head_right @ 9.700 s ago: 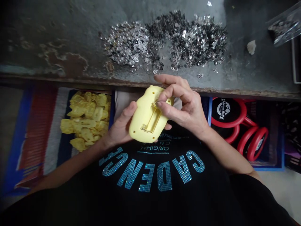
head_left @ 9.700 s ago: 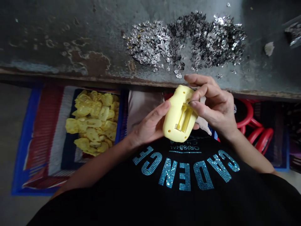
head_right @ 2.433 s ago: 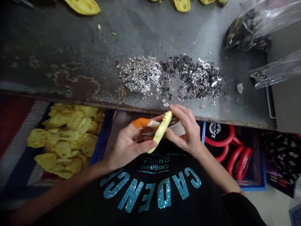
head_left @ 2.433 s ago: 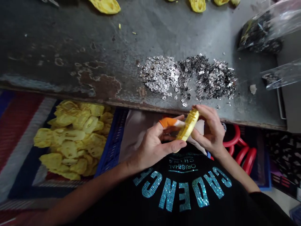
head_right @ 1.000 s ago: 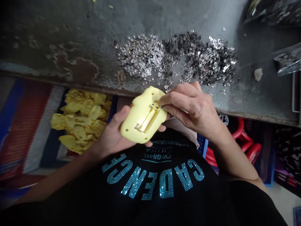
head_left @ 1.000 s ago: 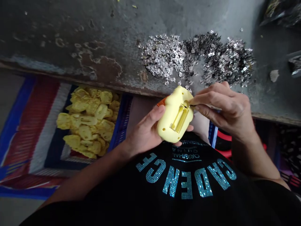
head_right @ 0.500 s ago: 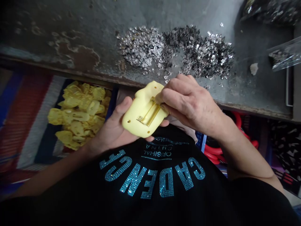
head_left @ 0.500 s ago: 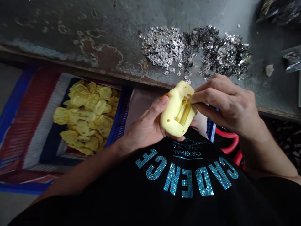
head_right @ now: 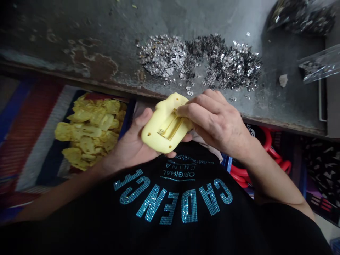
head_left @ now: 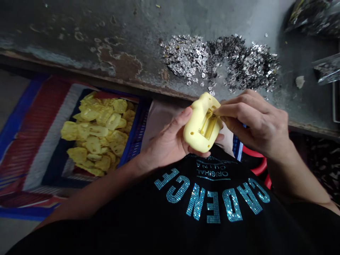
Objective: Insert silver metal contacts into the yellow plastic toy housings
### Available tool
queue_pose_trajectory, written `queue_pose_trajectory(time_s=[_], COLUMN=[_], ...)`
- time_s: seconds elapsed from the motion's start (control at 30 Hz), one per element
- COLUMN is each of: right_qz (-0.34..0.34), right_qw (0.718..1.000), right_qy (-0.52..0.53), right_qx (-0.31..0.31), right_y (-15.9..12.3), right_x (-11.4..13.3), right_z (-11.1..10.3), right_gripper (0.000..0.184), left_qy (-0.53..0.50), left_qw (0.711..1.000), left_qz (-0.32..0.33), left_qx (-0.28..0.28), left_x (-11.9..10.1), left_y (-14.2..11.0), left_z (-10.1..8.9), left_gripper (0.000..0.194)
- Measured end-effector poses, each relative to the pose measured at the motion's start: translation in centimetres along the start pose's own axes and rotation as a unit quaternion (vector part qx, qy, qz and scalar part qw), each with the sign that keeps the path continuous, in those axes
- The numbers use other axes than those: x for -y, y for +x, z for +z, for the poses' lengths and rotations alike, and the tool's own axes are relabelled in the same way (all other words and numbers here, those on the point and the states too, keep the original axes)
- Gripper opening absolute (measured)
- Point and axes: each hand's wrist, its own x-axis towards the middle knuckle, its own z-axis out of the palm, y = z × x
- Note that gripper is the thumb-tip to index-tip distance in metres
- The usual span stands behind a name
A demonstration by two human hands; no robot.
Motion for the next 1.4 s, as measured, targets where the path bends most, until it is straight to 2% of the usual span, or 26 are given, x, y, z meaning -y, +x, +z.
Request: queue_pose_trajectory(time_s=[0.07,0.2,0.3,0.53,0.63,0.8,1.0,1.13,1.23,1.4], right_qz=[0.009,-0.024,-0.023,-0.031,-0.027,-0.025,0.063,0.105,0.137,0.127], right_qw=[0.999,0.994,0.991,0.987,0.987,0.986,0.975,0.967,0.956,0.945], right_qy=[0.004,-0.028,-0.057,0.009,0.031,0.08,0.155,0.212,0.256,0.297], right_qx=[-0.034,-0.103,-0.122,-0.158,-0.158,-0.143,-0.144,-0.09,-0.047,-0.052], right_y=[-0.5,-1.2,-1.6,-2.1,-2.3,-2.1,-1.5,-1.2,-0.9,-0.9], right_x=[0.0,0.2,0.5,0.6,0.2,0.0,0.2,-0.4,-0.7,-0.5], right_z=[0.4,1.5,2.2,2.6,2.4,1.6,0.9,1.1,1.4,2.9], right_gripper=[0.022,0.023,0.025,0.025,0.029,0.022,0.016,0.039,0.051,0.056], left_qy=[0.01,0.017,-0.005,-0.028,-0.019,0.005,0.016,0.067,0.13,0.253], left_qw=[1.0,1.0,1.0,0.998,0.998,0.997,0.996,0.989,0.979,0.947], left_qz=[-0.001,0.002,0.01,0.035,0.047,0.071,0.085,0.128,0.154,0.189], left_qx=[-0.001,-0.009,-0.017,0.035,0.03,0.015,0.016,-0.035,-0.043,-0.059], left_x=[-0.1,-0.2,0.0,0.4,0.4,0.4,0.9,1.8,2.1,1.9], left_y=[0.0,0.0,0.0,-0.1,-0.3,-0.5,-0.6,-0.7,-0.8,-1.1], left_z=[0.1,0.2,0.0,-0.1,0.3,1.1,0.9,0.8,1.1,1.4], left_gripper=[0.069,0.073,0.072,0.05,0.047,0.05,0.045,0.066,0.077,0.086])
